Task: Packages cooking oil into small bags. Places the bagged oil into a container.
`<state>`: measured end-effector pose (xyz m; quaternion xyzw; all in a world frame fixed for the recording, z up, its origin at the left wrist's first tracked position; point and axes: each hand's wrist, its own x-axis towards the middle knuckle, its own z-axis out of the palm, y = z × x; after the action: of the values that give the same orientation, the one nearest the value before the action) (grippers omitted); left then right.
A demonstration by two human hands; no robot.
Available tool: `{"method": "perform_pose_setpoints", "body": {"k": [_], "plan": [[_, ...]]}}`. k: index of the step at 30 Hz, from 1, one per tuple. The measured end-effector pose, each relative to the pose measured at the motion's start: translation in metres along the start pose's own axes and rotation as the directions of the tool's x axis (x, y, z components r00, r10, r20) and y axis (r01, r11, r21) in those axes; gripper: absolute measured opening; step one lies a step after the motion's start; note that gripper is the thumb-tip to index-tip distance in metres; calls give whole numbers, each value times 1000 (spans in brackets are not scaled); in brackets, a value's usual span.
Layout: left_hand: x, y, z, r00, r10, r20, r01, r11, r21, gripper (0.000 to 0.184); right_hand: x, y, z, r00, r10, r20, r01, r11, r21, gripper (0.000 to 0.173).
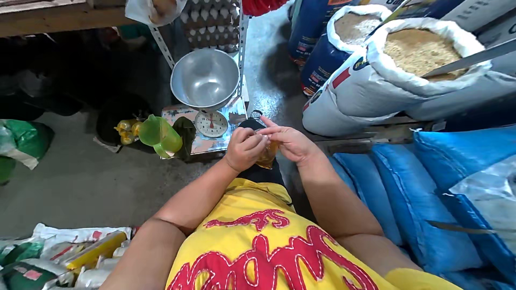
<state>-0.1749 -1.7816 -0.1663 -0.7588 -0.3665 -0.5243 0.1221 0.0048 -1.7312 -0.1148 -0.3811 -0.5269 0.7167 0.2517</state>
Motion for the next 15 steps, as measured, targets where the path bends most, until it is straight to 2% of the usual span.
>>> {"method": "perform_pose_setpoints", "body": {"k": [3, 7, 15], "plan": [[0, 0, -1, 999, -42, 10, 43, 999, -31, 8, 5, 8, -17, 988, 0, 153, 1, 1000, -6, 31], [0, 1, -2, 996, -90, 24, 92, 993, -73, 7, 11, 13, -25, 966, -39, 257, 53, 997, -49, 27], [12, 11, -11, 963, -249, 104, 265, 947, -183, 9, 19, 7, -22, 933, -123, 337, 198, 960, -196, 11]]}}
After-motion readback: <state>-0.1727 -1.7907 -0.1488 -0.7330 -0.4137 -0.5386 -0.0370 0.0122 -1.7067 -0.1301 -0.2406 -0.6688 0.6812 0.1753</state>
